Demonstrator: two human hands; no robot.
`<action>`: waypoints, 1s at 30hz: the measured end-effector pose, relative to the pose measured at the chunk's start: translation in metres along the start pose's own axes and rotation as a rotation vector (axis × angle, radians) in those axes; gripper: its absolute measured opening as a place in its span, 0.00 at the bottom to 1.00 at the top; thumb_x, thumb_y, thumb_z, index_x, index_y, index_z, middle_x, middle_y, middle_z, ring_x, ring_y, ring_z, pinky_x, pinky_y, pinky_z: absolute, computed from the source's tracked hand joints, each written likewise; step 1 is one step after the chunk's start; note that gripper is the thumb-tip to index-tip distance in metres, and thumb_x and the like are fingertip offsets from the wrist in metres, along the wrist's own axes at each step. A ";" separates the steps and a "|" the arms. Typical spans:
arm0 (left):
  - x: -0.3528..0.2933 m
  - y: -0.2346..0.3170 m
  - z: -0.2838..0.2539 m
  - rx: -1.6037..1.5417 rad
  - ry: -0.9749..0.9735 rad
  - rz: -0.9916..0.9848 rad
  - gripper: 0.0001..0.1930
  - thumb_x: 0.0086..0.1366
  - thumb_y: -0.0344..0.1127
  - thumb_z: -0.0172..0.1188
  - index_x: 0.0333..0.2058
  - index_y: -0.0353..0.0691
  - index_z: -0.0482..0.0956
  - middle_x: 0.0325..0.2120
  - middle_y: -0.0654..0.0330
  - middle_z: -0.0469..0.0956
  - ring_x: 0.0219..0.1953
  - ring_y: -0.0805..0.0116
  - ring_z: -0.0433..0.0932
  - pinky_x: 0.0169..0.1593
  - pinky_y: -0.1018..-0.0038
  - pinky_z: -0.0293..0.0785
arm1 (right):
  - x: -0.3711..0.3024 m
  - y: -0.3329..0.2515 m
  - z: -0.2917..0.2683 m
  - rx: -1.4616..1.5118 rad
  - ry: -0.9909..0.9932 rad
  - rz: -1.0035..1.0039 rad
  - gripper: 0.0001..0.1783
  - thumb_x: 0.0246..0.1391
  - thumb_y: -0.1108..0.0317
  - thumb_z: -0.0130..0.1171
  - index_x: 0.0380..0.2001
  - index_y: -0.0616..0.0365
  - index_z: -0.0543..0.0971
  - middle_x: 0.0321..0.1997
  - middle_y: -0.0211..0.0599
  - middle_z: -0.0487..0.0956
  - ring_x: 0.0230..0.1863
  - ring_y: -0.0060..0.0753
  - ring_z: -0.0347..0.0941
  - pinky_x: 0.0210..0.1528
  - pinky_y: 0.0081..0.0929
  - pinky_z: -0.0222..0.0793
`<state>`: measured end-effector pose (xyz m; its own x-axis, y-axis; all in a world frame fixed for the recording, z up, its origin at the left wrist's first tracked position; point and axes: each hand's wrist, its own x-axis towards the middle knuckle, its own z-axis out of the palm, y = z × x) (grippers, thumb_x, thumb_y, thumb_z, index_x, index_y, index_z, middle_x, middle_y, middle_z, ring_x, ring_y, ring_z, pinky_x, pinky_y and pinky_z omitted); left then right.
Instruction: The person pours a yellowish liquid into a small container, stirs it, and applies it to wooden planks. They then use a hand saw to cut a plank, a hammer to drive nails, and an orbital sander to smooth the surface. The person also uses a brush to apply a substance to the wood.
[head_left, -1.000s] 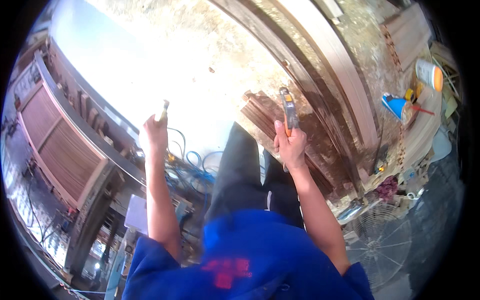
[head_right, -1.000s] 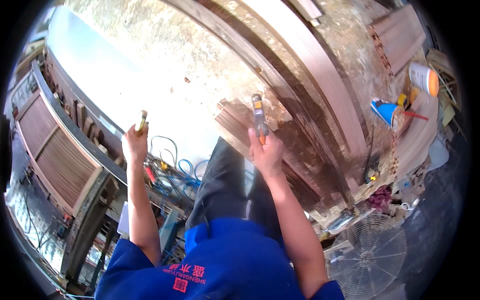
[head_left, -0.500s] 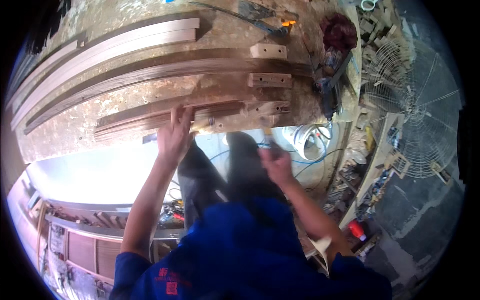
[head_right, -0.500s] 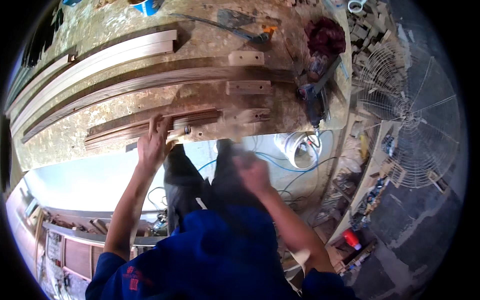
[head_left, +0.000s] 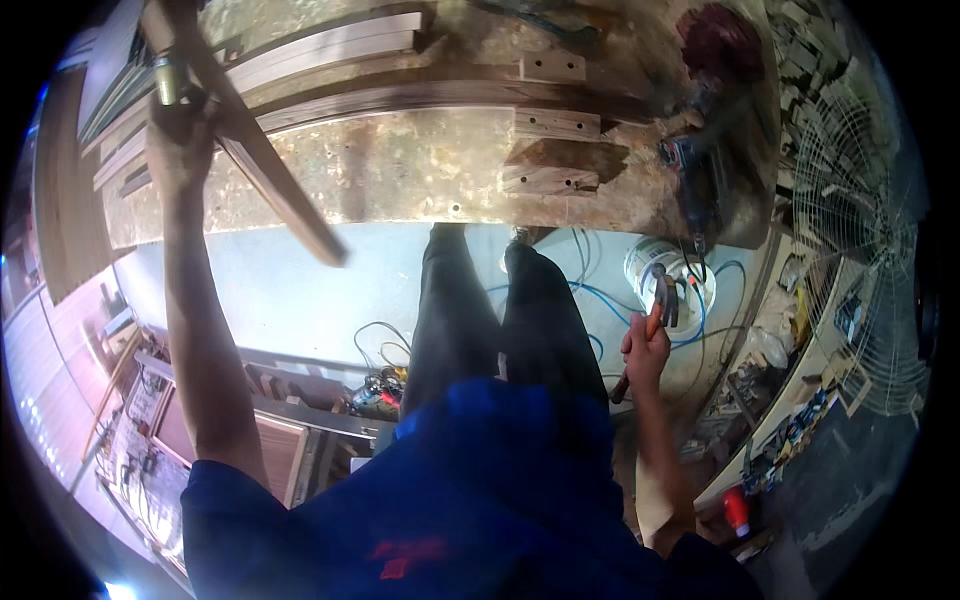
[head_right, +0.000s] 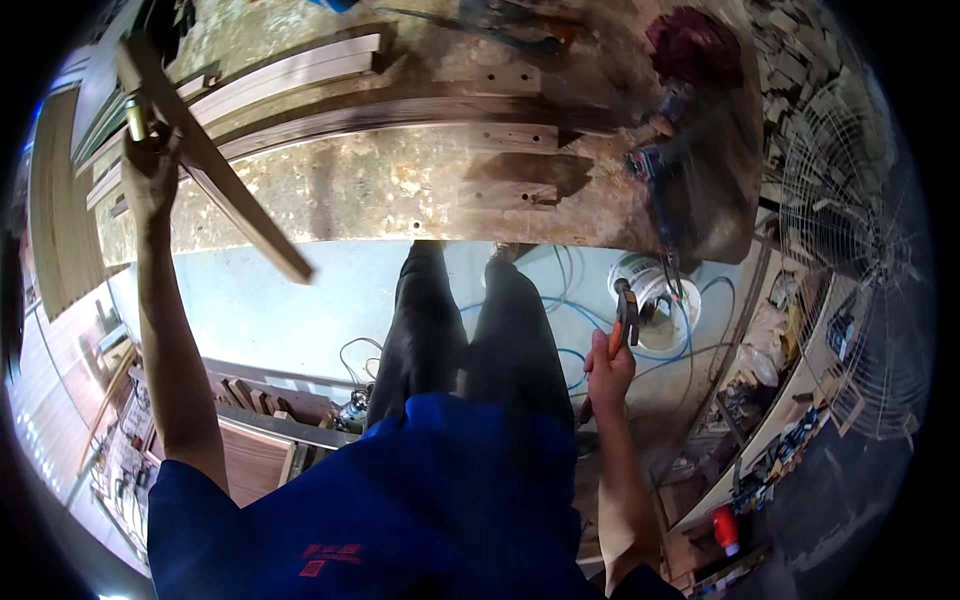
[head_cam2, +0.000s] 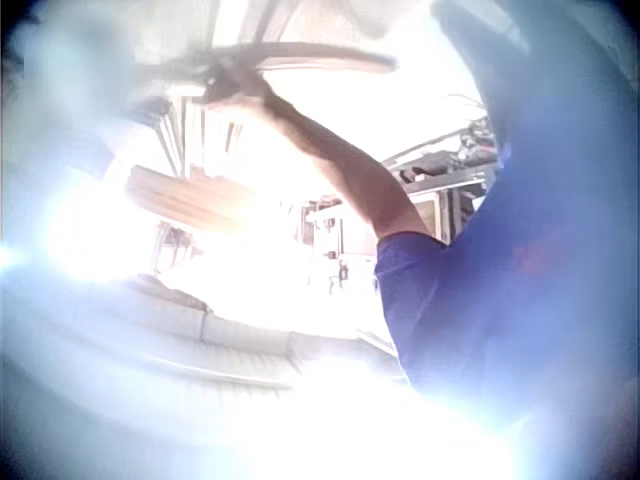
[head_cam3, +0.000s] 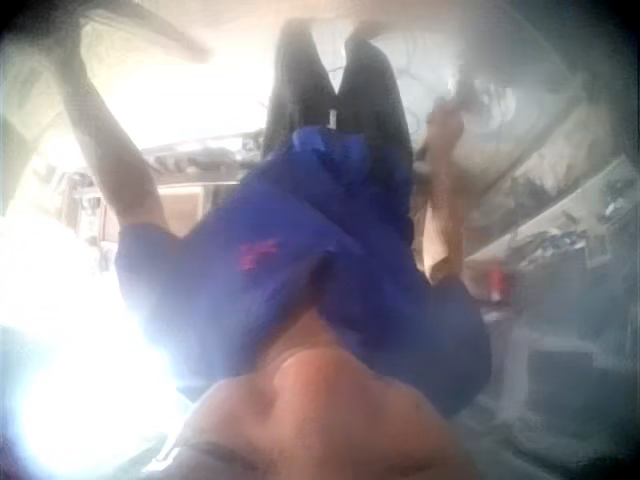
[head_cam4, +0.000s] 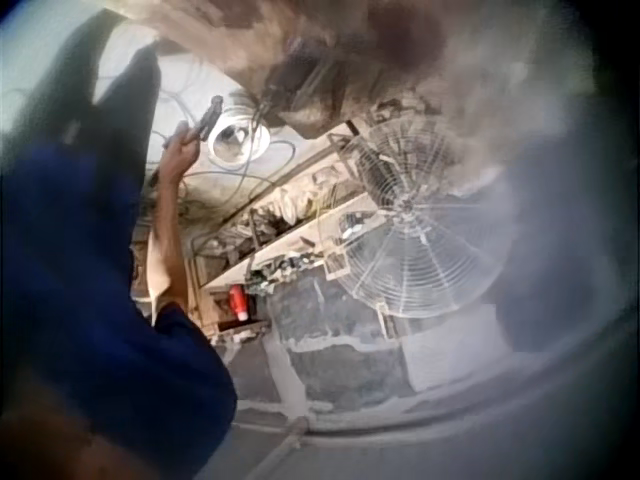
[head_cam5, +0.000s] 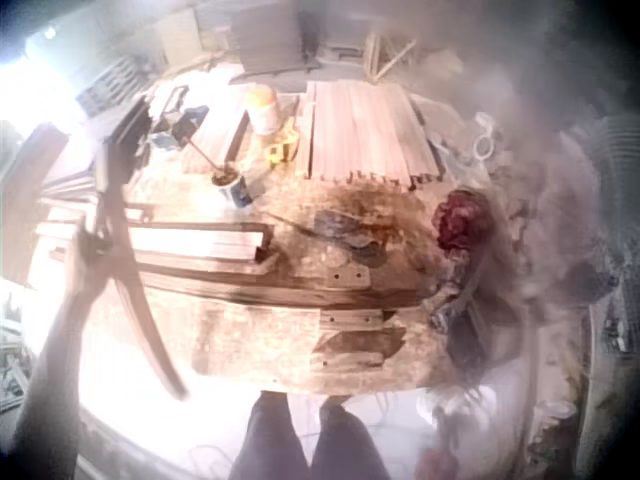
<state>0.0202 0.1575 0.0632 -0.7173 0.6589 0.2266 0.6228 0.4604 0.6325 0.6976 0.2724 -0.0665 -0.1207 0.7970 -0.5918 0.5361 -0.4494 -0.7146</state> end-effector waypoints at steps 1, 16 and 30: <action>-0.001 -0.036 -0.016 0.141 0.117 -0.071 0.19 0.65 0.44 0.72 0.43 0.34 0.80 0.35 0.58 0.85 0.35 0.72 0.81 0.40 0.72 0.78 | 0.004 -0.006 0.007 0.001 -0.034 -0.002 0.19 0.72 0.58 0.60 0.26 0.54 0.73 0.15 0.23 0.70 0.15 0.14 0.61 0.18 0.19 0.55; -0.177 -0.188 0.138 0.289 0.294 -1.320 0.46 0.55 0.64 0.74 0.51 0.19 0.81 0.52 0.38 0.83 0.56 0.47 0.82 0.60 0.61 0.76 | 0.019 -0.021 0.012 -0.165 -0.164 -0.063 0.13 0.71 0.61 0.62 0.31 0.54 0.75 0.17 0.22 0.72 0.16 0.14 0.64 0.18 0.19 0.57; -0.143 -0.140 0.122 0.285 0.044 -1.283 0.46 0.57 0.71 0.69 0.50 0.24 0.83 0.46 0.37 0.85 0.51 0.46 0.85 0.54 0.56 0.80 | 0.029 -0.077 0.063 -0.327 -0.354 -0.117 0.15 0.71 0.63 0.61 0.30 0.58 0.75 0.18 0.24 0.69 0.18 0.16 0.66 0.22 0.22 0.63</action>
<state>0.0733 0.0714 -0.1483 -0.8503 -0.3556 -0.3879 -0.4652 0.8525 0.2382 0.5999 0.3042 -0.0522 -0.4419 0.6233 -0.6452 0.7289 -0.1698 -0.6632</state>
